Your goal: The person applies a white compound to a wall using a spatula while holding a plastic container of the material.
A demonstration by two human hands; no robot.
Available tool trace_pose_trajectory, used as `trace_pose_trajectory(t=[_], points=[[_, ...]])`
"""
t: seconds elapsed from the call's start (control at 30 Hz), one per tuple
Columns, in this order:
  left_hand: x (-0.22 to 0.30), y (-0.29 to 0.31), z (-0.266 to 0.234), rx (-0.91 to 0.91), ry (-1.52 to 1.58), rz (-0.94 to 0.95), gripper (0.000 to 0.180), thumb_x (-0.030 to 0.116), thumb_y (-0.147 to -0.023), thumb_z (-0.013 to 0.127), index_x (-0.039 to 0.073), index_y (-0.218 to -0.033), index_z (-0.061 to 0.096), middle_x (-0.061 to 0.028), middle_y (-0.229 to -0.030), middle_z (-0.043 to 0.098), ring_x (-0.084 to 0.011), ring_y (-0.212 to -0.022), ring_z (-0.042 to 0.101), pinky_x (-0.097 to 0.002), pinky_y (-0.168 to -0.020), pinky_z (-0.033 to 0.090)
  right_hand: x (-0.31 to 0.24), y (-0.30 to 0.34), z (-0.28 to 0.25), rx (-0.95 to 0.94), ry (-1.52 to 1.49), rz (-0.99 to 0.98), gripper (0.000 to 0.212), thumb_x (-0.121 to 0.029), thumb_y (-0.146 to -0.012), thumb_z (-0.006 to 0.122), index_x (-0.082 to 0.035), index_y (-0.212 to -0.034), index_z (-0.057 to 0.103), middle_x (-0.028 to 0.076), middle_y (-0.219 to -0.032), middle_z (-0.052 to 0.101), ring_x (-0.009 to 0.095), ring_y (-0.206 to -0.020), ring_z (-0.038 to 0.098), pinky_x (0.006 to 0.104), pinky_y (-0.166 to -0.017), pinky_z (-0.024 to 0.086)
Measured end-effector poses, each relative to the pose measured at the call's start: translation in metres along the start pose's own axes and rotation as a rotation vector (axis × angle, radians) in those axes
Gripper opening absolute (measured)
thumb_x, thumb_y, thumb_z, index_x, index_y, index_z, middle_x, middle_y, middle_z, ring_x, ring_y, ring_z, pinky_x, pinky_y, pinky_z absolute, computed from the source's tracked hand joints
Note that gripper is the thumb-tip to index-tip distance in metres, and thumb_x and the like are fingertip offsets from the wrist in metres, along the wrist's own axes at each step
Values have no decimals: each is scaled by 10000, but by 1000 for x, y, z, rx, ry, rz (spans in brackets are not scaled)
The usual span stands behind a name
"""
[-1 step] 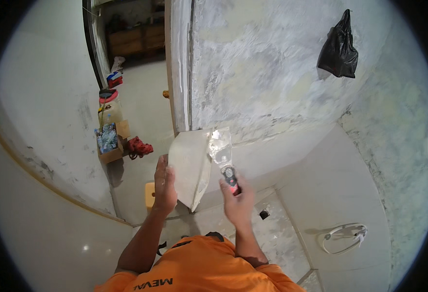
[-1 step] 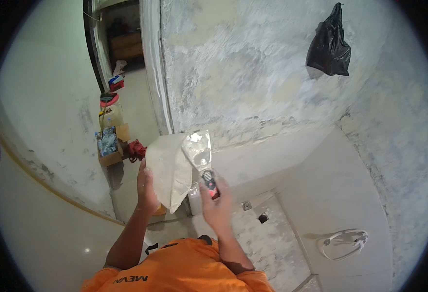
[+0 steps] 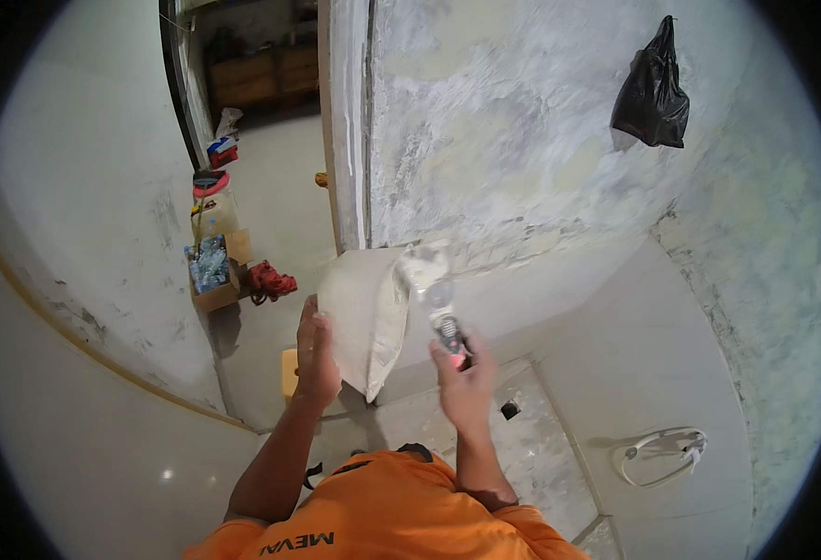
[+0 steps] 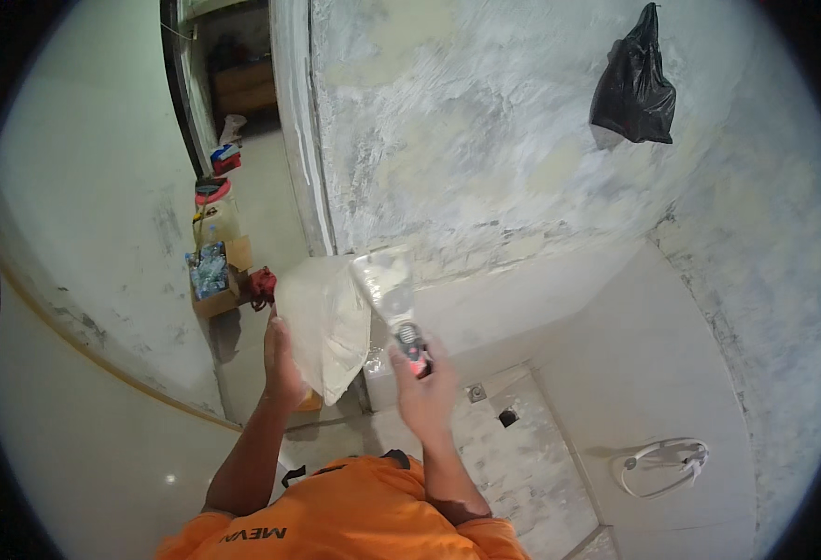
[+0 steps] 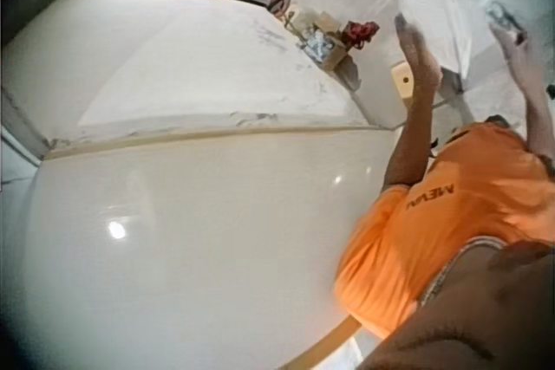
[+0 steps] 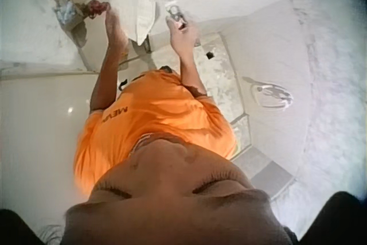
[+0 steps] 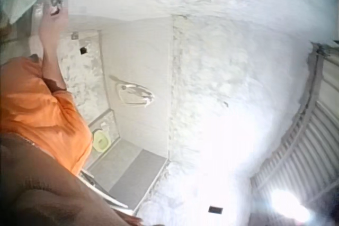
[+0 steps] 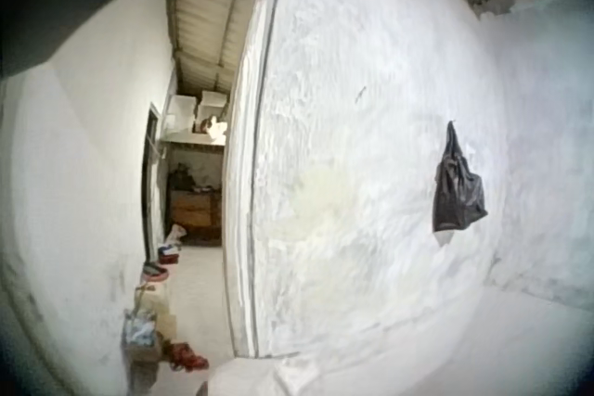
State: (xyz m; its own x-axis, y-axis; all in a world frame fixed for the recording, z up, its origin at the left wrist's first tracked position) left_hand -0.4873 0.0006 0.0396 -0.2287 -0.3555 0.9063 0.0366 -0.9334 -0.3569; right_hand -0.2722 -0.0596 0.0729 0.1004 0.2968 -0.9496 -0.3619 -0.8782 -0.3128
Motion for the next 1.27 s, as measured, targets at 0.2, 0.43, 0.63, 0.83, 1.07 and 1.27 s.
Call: trace_pose_trajectory(t=[0.2, 0.43, 0.63, 0.83, 1.07, 1.27], points=[[12, -10, -14, 197, 524, -237, 636, 551, -1044, 367, 92, -1484, 364, -122, -1410, 501, -282, -1266, 540, -457, -1081, 443, 34, -9, -32, -166, 271, 103, 273, -81, -904, 676, 21, -1133, 569, 43, -752, 522, 130, -672, 479, 270, -644, 437], [15, -20, -8, 88, 556, -173, 696, 580, -1027, 387, 73, -1498, 324, -124, -1423, 497, -291, -1261, 549, -465, -1067, 456, 10, 2, -49, -15, 205, 57, 166, -104, -920, 678, 3, -1026, 608, -6, -734, 504, 66, -681, 432, 246, -606, 392], [31, -37, -4, -32, 547, -89, 726, 611, -1000, 426, 80, -1490, 359, -112, -1424, 501, -290, -1271, 538, -477, -1067, 447, -40, 16, -39, -286, 156, -162, 261, -105, -888, 691, 6, -1123, 664, 72, -717, 542, 152, -630, 505, 312, -623, 450], [31, -46, 12, -151, 485, -43, 739, 634, -991, 421, 84, -1484, 378, -119, -1405, 525, -299, -1266, 540, -479, -1054, 453, -87, 26, -17, -282, 726, -476, 447, -70, -855, 644, -74, -1302, 612, 127, -905, 544, 316, -834, 596, 396, -676, 504], [43, -33, 55, -6, 457, -126, 810, 701, -966, 378, 98, -1505, 353, -146, -1426, 506, -326, -1273, 532, -491, -1081, 424, -74, 38, -16, -451, 936, -356, 578, -70, -802, 630, -54, -1373, 539, 151, -1028, 558, 313, -969, 598, 401, -729, 540], [31, -16, 67, -73, 458, -110, 889, 751, -928, 392, 125, -1548, 273, -142, -1499, 430, -350, -1305, 506, -534, -1091, 409, -87, 50, -41, -416, 1092, -415, 546, -115, -825, 662, -139, -1363, 578, 100, -923, 549, 292, -856, 609, 390, -651, 527]])
Point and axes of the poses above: each hand's wrist, its own y-axis away from the middle knuckle, its own z-axis out of the palm, x = y × z, the point moved 5 cm from there along -y, towards the middle knuckle
